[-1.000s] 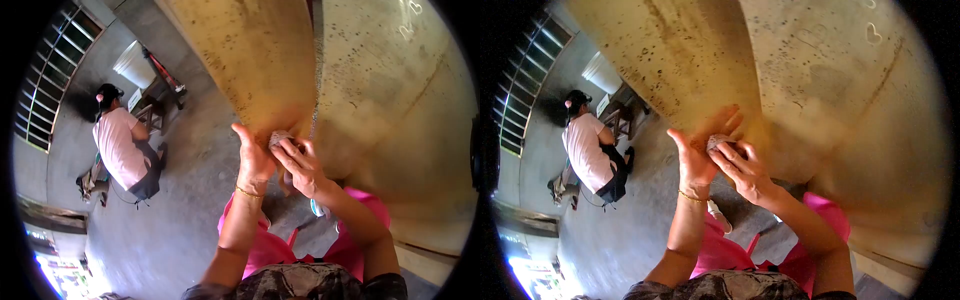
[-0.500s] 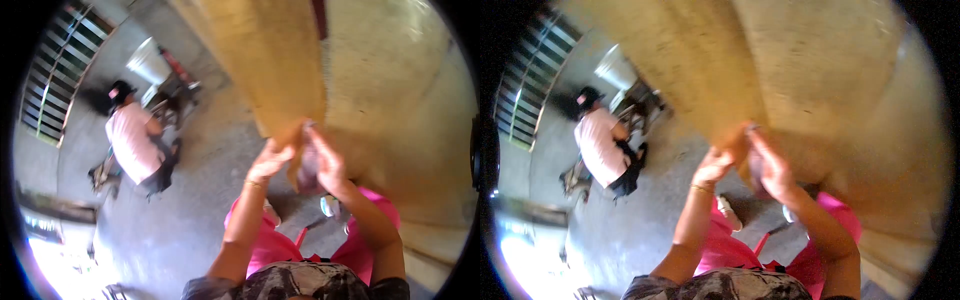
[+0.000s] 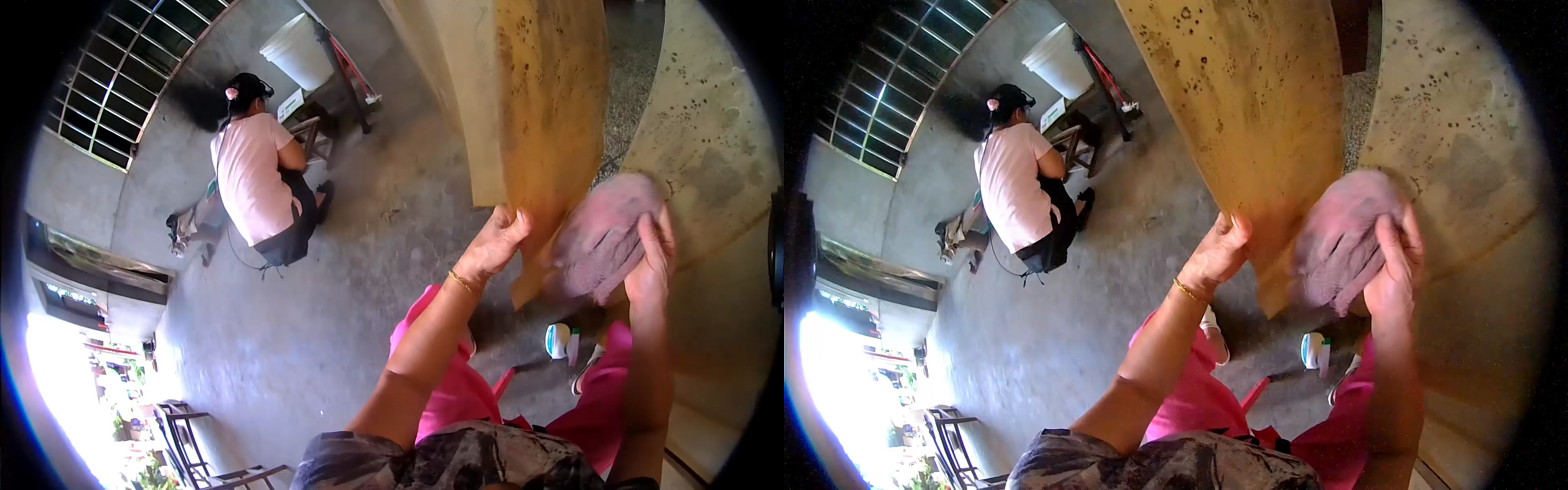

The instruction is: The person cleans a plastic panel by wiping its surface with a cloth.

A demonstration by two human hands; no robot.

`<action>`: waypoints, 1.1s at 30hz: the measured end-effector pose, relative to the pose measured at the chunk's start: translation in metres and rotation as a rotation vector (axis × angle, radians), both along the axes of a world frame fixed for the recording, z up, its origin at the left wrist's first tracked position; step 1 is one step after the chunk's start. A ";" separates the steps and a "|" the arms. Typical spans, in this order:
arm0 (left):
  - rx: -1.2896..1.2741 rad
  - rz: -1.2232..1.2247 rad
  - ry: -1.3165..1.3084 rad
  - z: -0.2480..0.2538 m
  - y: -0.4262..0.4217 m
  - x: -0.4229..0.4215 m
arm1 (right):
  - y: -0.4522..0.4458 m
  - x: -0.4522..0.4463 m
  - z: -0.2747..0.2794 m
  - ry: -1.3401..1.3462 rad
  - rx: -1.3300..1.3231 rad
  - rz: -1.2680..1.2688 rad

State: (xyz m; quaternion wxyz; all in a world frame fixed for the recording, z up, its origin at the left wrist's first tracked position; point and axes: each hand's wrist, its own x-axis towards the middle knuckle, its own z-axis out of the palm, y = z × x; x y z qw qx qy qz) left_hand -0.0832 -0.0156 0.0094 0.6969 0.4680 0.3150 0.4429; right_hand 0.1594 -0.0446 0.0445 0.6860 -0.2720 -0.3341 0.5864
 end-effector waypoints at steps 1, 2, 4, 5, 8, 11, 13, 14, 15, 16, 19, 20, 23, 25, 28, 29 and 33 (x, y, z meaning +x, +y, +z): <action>-0.012 0.003 -0.004 -0.002 0.002 -0.001 | -0.001 -0.001 0.004 0.062 -0.045 -0.027; -0.025 0.006 -0.007 -0.005 0.003 -0.001 | -0.003 -0.002 -0.016 0.007 -0.197 0.009; -0.010 0.011 -0.021 -0.008 0.005 0.005 | -0.007 -0.005 -0.062 -0.134 -0.288 0.242; -0.008 0.014 -0.026 -0.007 0.005 0.011 | -0.012 -0.013 -0.073 -0.075 -0.254 0.280; 0.347 0.492 -0.069 0.005 0.004 0.035 | -0.013 -0.020 -0.054 0.000 -0.276 0.314; 0.230 0.188 0.065 0.000 0.001 0.010 | -0.004 -0.008 -0.045 0.189 -0.215 0.322; 0.246 0.158 0.132 0.002 -0.001 0.009 | -0.004 -0.003 -0.040 0.187 -0.228 0.296; 0.236 0.139 0.138 0.010 -0.004 0.010 | -0.005 -0.004 -0.037 0.183 -0.228 0.306; 0.225 0.121 0.143 0.020 -0.007 0.010 | -0.007 -0.005 -0.036 0.185 -0.234 0.327; 0.242 0.087 0.102 0.029 -0.010 0.014 | -0.008 -0.007 -0.036 0.187 -0.241 0.348; 0.147 -0.071 0.060 0.041 -0.010 0.011 | -0.001 0.002 -0.062 0.240 -0.211 0.494; 0.186 -0.055 0.044 0.042 -0.011 0.013 | -0.001 0.003 -0.063 0.238 -0.215 0.503; 0.203 -0.106 0.075 0.031 -0.008 0.012 | -0.001 0.006 -0.068 0.289 -0.229 0.536; 0.107 -0.116 0.079 0.030 -0.008 0.013 | -0.001 0.008 -0.069 0.278 -0.177 0.462; 0.194 -0.050 -0.068 0.027 -0.008 0.023 | -0.004 0.004 -0.052 0.228 -0.102 0.325; 0.181 -0.043 -0.094 0.025 -0.009 0.024 | -0.006 0.002 -0.043 0.168 -0.005 0.263; 0.101 -0.006 -0.197 0.030 -0.017 0.040 | -0.018 0.006 -0.037 -0.804 0.177 0.123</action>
